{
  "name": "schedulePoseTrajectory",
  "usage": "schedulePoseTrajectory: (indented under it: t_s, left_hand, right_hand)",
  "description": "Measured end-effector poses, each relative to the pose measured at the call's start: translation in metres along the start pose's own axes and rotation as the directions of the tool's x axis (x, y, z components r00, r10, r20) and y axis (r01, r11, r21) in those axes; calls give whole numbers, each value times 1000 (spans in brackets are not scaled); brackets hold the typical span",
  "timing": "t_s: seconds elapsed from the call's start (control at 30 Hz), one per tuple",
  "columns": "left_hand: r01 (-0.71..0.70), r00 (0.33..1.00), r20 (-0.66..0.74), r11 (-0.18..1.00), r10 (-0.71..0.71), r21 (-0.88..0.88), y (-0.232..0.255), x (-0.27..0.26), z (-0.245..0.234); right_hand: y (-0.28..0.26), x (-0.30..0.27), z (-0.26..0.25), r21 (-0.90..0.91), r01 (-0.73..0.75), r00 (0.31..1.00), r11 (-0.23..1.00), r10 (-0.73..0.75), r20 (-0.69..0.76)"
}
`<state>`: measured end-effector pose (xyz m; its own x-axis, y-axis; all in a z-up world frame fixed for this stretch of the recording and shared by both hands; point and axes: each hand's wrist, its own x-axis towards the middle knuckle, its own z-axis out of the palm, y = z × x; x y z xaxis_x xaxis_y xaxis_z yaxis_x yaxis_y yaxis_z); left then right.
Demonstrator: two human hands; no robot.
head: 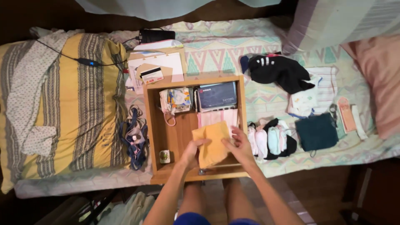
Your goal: Organizing various small items, socks, and clothes inside a wooden drawer box placed on a bed.
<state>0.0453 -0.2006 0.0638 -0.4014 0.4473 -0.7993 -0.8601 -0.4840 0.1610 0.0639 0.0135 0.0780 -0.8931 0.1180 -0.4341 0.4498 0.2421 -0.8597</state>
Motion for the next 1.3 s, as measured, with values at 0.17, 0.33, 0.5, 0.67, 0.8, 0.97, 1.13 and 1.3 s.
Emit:
schedulePoseTrajectory:
  t_s: [0.17,0.33,0.5,0.67,0.8,0.97,1.13,1.3]
  left_hand:
    - [57,997,55,988,-49,-141,4,48,-14]
    - [47,988,-149,997,-38,56,-2,100,-17]
    - [-493,802,-132,771,582,403,-26,171,-39]
    - [-616,717,-43,661,696,428,-38,220,-63]
    - [-639,597,27,455,802,620,-28,202,-40]
    - [-214,512,89,27,855,976,-22,123,18]
    - [60,694,350,-534,630,843,-49,147,-2]
    - [172,890,82,-496,448,851,-37,144,12]
  right_hand:
    - [-6,21,-3,362,-445,895,819,389,220]
    - [46,56,8,433,-357,933,828,339,122]
    - [31,68,8,-258,222,943,940,-274,-187]
    - [35,78,12,-563,80,993,823,-114,-26]
    - [49,80,25,-786,-68,998,615,31,-62]
    - [17,74,24,-951,288,869,115,-449,209]
    - [37,84,11,-915,332,929,-229,-92,359]
    - [46,96,-2,-898,438,866,-49,-245,436]
